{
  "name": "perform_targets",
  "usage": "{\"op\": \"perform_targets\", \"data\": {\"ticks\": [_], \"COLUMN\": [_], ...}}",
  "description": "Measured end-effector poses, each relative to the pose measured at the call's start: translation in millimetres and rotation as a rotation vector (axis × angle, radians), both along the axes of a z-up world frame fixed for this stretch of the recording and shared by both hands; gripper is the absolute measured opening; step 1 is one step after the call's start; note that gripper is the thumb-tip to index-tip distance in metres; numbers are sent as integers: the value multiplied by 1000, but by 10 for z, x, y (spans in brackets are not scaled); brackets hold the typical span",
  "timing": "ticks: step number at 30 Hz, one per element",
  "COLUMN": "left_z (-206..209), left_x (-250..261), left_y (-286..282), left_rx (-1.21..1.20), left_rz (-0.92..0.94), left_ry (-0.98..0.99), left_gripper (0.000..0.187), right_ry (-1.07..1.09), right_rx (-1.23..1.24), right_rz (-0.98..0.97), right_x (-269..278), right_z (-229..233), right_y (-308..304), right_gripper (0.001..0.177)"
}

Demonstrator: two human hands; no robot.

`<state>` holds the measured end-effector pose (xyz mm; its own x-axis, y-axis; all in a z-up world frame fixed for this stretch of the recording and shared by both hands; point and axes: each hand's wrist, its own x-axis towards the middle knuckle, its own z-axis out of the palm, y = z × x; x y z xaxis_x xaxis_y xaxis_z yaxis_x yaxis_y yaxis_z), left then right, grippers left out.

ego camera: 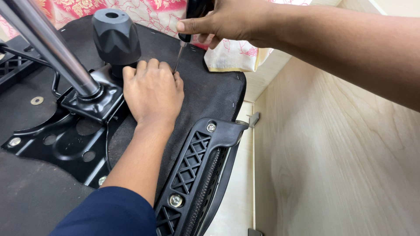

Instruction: The person uses a screwdriver to tighten screws on the underside of an office chair, securing the metal mounting plate and plastic frame to the seat. The person works on multiple screws around the central gas lift and along the frame edges.

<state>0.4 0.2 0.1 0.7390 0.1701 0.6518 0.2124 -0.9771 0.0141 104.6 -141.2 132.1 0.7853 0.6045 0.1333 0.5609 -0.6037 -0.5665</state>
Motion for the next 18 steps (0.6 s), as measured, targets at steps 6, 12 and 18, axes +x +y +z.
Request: {"op": "perform_targets", "data": {"ticks": [6, 12, 18], "left_z": [7, -2, -48], "left_x": [-5, -1, 14], "left_y": [-5, -3, 13], "left_rx": [46, 53, 53], "left_rz": [32, 32, 5], "left_ry": [34, 18, -43], "left_gripper": [32, 31, 29], "right_ry": [65, -10, -14], "right_rx": [79, -94, -74], "right_rz": [278, 58, 16], "right_x": [16, 9, -58], "right_z": [21, 12, -38], "right_y": [-107, -46, -26], "right_gripper": [41, 42, 39]}}
